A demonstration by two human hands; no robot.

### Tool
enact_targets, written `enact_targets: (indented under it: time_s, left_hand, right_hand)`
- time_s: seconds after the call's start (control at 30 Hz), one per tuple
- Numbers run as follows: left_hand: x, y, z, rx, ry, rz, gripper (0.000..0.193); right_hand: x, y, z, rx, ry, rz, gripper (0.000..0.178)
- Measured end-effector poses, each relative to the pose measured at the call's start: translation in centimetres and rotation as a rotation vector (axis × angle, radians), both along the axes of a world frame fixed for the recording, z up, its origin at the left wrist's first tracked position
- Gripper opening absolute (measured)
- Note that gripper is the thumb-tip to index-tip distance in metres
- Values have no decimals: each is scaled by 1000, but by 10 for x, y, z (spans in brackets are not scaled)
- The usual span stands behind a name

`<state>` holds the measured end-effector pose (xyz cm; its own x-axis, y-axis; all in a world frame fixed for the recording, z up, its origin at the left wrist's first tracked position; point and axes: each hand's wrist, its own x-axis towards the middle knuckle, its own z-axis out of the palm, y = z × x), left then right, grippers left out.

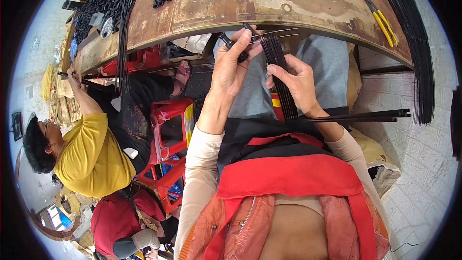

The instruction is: Assembling and trimming wire harnesses at a factory workbench.

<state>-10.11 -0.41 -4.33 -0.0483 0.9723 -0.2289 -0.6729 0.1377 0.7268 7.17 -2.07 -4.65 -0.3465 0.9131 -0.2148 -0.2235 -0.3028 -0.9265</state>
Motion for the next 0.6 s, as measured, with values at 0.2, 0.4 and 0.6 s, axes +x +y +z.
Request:
enact_targets:
  time_s: [0.2, 0.4, 0.6]
  left_hand:
    - [4, -1, 1, 30, 8, 10, 23]
    - [9, -4, 6, 5, 25, 17, 25]
    - [7, -3, 4, 4, 52, 21, 27]
  right_hand:
    - [0, 0, 1, -11, -6, 3, 17]
    - [0, 0, 1, -4, 0, -5, 18]
    - [-1, 0, 1, 0, -2, -8, 17]
